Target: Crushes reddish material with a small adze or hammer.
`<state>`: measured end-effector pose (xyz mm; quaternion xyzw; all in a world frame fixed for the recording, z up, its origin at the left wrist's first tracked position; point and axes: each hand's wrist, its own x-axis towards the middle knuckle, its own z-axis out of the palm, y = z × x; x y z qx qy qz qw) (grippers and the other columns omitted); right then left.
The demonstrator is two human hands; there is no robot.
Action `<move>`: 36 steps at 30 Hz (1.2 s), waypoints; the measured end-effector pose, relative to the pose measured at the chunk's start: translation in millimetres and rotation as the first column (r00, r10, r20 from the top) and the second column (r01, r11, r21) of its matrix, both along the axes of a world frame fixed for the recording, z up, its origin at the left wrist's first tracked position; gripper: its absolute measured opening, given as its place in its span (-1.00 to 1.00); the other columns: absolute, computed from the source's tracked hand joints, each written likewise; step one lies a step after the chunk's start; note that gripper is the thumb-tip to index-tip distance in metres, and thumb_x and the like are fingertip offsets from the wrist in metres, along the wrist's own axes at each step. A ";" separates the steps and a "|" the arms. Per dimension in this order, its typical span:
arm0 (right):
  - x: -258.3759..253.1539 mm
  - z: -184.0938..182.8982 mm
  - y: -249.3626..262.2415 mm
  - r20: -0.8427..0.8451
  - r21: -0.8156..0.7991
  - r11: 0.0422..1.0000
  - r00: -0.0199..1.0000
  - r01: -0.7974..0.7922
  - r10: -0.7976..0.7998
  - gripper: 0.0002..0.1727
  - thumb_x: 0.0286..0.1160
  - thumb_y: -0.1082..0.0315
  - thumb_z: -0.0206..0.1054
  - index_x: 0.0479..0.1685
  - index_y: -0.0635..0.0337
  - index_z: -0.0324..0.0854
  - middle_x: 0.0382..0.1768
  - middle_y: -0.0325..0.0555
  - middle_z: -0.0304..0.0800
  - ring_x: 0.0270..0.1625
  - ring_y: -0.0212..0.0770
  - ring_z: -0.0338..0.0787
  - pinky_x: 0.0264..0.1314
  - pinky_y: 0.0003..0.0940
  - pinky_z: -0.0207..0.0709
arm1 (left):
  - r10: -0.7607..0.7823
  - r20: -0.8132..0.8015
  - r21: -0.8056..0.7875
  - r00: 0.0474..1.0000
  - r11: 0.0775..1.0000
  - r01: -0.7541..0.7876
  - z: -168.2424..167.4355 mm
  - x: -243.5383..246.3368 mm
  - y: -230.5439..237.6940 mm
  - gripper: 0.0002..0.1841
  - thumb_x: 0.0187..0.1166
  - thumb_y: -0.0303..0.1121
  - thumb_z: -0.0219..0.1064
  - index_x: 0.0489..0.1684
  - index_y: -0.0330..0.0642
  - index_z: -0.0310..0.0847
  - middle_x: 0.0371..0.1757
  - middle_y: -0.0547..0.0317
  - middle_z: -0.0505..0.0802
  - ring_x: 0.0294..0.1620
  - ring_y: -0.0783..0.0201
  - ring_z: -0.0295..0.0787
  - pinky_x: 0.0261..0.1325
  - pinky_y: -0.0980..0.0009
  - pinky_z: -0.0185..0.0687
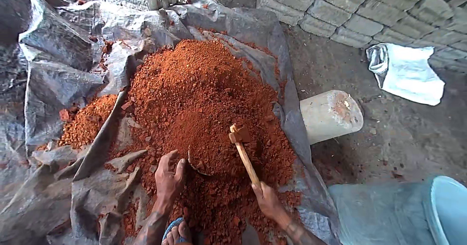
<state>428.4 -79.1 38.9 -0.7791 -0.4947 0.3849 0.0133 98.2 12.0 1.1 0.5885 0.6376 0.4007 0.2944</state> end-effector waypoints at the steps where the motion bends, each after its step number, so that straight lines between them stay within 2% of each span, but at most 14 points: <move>1: 3.5 9.0 7.3 -0.006 -0.062 0.998 1.000 0.004 -0.004 -0.33 0.83 -0.15 -0.06 0.08 0.36 0.63 -0.29 0.16 0.75 -0.18 0.11 0.80 0.02 0.14 0.64 | 0.002 0.000 0.007 1.000 1.000 -0.002 0.7 -0.9 -1.5 -0.57 0.59 -0.28 0.25 0.32 -0.39 0.63 0.21 -0.17 0.84 0.21 0.09 0.82 0.31 0.15 0.72; 5: 19.2 88.7 36.6 -0.164 0.270 0.959 0.986 0.079 -0.035 -0.38 0.78 -0.10 -0.11 -0.16 0.28 0.64 -0.62 -0.18 0.54 -0.63 -0.21 0.58 -0.50 -0.14 0.58 | -0.001 0.013 0.003 1.000 1.000 0.001 -3.9 0.5 -11.3 -0.57 0.58 -0.27 0.26 0.31 -0.39 0.63 0.20 -0.17 0.84 0.19 0.11 0.83 0.28 0.17 0.74; 9: 14.4 174.6 69.8 -0.402 0.820 0.503 0.900 0.273 0.166 -0.38 0.73 -0.39 -0.10 -0.19 -0.06 0.57 -0.61 -0.51 0.56 -0.69 -0.49 0.50 -0.68 -0.50 0.49 | 0.007 0.052 0.053 0.999 0.999 -0.010 -7.5 5.7 -17.3 -0.59 0.58 -0.30 0.27 0.28 -0.41 0.65 0.20 -0.19 0.83 0.20 0.15 0.83 0.30 0.25 0.73; 11: 4.2 197.1 88.3 -0.461 0.883 0.265 0.821 0.387 0.337 -0.42 0.66 -0.44 -0.05 -0.17 -0.20 0.62 -0.56 -0.50 0.65 -0.66 -0.46 0.59 -0.65 -0.50 0.56 | 0.017 0.065 0.082 0.998 0.996 -0.023 -2.3 8.0 -13.0 -0.58 0.58 -0.29 0.25 0.28 -0.42 0.64 0.20 -0.18 0.83 0.18 0.18 0.82 0.26 0.28 0.74; 13: -11.3 174.9 87.0 -0.467 0.885 0.195 0.806 0.424 0.365 -0.44 0.62 -0.47 -0.01 -0.22 -0.28 0.64 -0.54 -0.50 0.67 -0.62 -0.44 0.63 -0.59 -0.48 0.61 | 0.033 0.062 0.109 0.998 0.993 -0.040 4.1 8.3 -7.1 -0.58 0.58 -0.28 0.24 0.27 -0.42 0.64 0.19 -0.18 0.83 0.18 0.18 0.83 0.25 0.28 0.75; 15: -18.0 92.7 50.3 -0.350 0.891 0.379 0.911 0.252 0.219 -0.40 0.71 -0.39 -0.04 -0.32 -0.11 0.62 -0.60 -0.44 0.65 -0.60 -0.45 0.64 -0.55 -0.46 0.62 | 0.038 0.058 0.123 0.998 0.991 -0.045 8.2 5.5 -3.5 -0.58 0.59 -0.28 0.23 0.27 -0.42 0.64 0.19 -0.17 0.84 0.20 0.19 0.82 0.29 0.28 0.73; 16: -17.3 50.3 20.7 -0.174 0.785 0.617 0.976 0.055 0.133 -0.32 0.76 -0.31 -0.06 -0.30 0.14 0.61 -0.62 -0.25 0.63 -0.60 -0.31 0.67 -0.51 -0.32 0.65 | 0.027 0.057 0.114 0.998 0.993 -0.033 10.0 4.2 -5.1 -0.59 0.60 -0.28 0.22 0.26 -0.42 0.64 0.17 -0.14 0.84 0.18 0.20 0.83 0.29 0.28 0.73; 18: -25.1 20.4 3.0 -0.019 0.071 0.986 0.988 -0.154 0.155 -0.23 0.76 -0.29 -0.03 0.23 0.36 0.58 -0.25 0.20 0.82 -0.17 0.15 0.87 -0.01 0.17 0.72 | -0.016 0.067 0.068 0.998 0.998 0.011 17.3 7.1 -12.0 -0.65 0.63 -0.27 0.22 0.10 -0.38 0.72 -0.02 -0.03 0.90 -0.04 0.27 0.87 0.11 0.28 0.81; 21: -53.1 21.9 14.3 -0.135 -0.284 0.919 0.960 -0.275 0.246 -0.29 0.75 -0.29 0.00 0.27 0.27 0.54 -0.12 0.19 0.80 0.00 0.17 0.84 0.12 0.19 0.65 | -0.191 0.164 -0.188 0.968 0.957 0.221 27.0 22.2 -43.0 -0.65 0.60 -0.12 0.25 -0.32 -0.22 0.82 -0.47 0.24 0.86 -0.50 0.43 0.77 -0.33 0.34 0.76; 23: -67.8 30.1 5.8 -0.287 -0.237 0.920 0.927 -0.312 0.240 -0.37 0.81 -0.18 -0.01 0.18 0.30 0.58 -0.22 0.18 0.76 -0.10 0.13 0.81 0.07 0.14 0.63 | -0.285 0.428 -0.528 0.858 0.691 0.493 32.6 38.1 -66.6 -0.59 0.71 -0.08 0.20 -0.14 -0.28 0.79 -0.36 0.14 0.90 -0.40 0.29 0.85 -0.19 0.24 0.81; 26: -71.0 37.5 11.3 -0.482 -0.085 0.911 0.817 -0.403 0.316 -0.45 0.85 -0.01 -0.06 0.07 0.34 0.64 -0.24 0.16 0.76 -0.12 0.08 0.80 0.07 0.14 0.61 | -0.079 0.784 -0.520 0.616 0.459 0.720 9.5 59.8 -89.8 -0.47 0.71 0.05 0.07 0.20 -0.28 0.64 -0.10 0.11 0.93 -0.12 0.24 0.91 0.08 0.19 0.84; 29: -39.9 64.4 58.1 -0.380 0.160 0.951 0.873 -0.265 0.307 -0.54 0.77 0.05 0.13 -0.05 0.31 0.74 -0.24 0.08 0.82 -0.16 -0.02 0.84 0.03 0.07 0.71 | 0.193 0.913 -0.399 0.359 0.604 0.689 -2.5 67.7 -90.1 -0.69 0.64 -0.25 0.23 0.12 -0.24 0.73 0.05 -0.01 0.93 0.03 0.12 0.90 0.16 0.14 0.82; 31: -1.7 75.3 111.2 -0.200 0.283 0.954 0.967 -0.099 0.160 -0.57 0.80 0.15 0.06 0.18 0.33 0.67 -0.11 0.12 0.85 -0.13 -0.01 0.89 0.06 0.03 0.78 | 0.300 0.915 -0.404 0.271 0.669 0.624 -0.7 68.3 -83.3 -0.78 0.51 -0.37 0.27 -0.05 -0.21 0.79 0.00 -0.13 0.94 0.02 0.02 0.92 0.14 0.10 0.82; 36: 112.8 6.4 221.0 0.297 0.228 0.957 0.949 -0.178 0.106 -0.44 0.64 0.39 0.23 0.67 0.02 0.45 0.62 0.18 0.46 0.51 0.35 0.59 0.43 0.41 0.49 | 0.376 0.865 -0.495 0.332 0.746 0.445 -8.2 56.4 -90.7 -0.79 0.51 -0.53 0.12 -0.13 -0.25 0.70 -0.07 -0.18 0.94 -0.09 -0.03 0.96 0.02 0.09 0.88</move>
